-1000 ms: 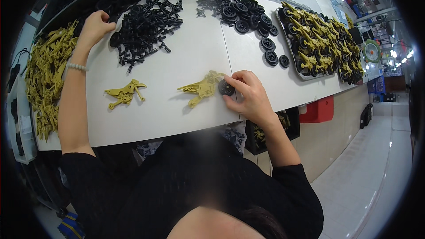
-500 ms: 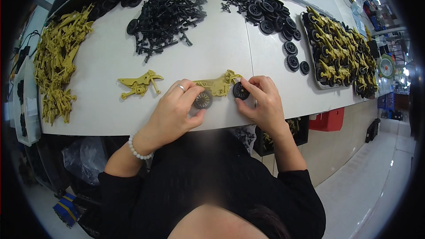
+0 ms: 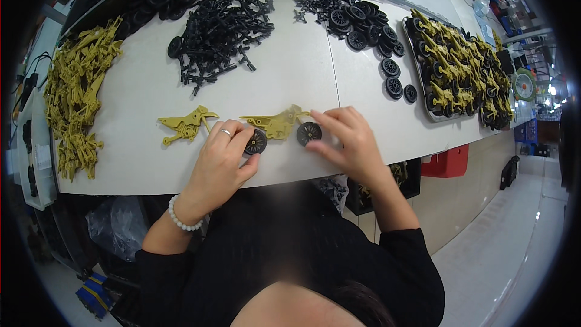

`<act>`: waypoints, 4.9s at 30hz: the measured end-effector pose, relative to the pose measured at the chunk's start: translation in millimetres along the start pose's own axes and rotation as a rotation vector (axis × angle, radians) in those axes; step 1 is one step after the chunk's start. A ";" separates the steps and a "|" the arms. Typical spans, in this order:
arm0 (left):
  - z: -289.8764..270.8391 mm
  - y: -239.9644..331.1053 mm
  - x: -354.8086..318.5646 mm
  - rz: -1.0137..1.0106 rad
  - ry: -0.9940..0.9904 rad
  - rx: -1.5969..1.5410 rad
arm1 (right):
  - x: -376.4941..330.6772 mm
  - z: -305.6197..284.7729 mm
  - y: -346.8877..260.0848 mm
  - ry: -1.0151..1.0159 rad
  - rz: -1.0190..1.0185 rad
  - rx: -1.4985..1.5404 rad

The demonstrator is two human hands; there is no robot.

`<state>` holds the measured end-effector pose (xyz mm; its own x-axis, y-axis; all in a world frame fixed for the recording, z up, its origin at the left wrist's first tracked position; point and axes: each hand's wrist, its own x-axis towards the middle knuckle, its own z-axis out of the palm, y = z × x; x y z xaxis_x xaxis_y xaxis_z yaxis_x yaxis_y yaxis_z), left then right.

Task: The person assembles toy motorcycles by attaching wheels and handlebars between motorcycle body halves and pressing them together by hand, then places the finished motorcycles onto a tray.

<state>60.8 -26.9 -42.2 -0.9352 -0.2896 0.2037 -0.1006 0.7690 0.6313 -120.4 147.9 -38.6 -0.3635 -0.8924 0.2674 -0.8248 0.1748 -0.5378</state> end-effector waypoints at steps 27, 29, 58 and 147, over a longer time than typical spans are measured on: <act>43.4 11.4 15.1 0.135 0.139 0.332 | 123.6 5.3 87.0 0.045 0.023 -0.239; 44.6 13.0 15.9 0.140 0.174 0.339 | 106.1 -6.8 64.4 0.057 0.066 -0.110; 58.7 18.6 11.2 0.097 0.250 0.377 | -14.2 12.2 -12.7 0.142 0.580 0.985; 58.4 20.2 15.3 0.191 0.293 0.505 | -7.7 37.9 -34.9 0.098 -0.066 -0.206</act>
<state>24.7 17.5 -70.1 -0.8276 -0.2092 0.5209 -0.1557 0.9771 0.1451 -72.4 132.9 -52.2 -0.3377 -0.8617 0.3787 -0.9155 0.2073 -0.3447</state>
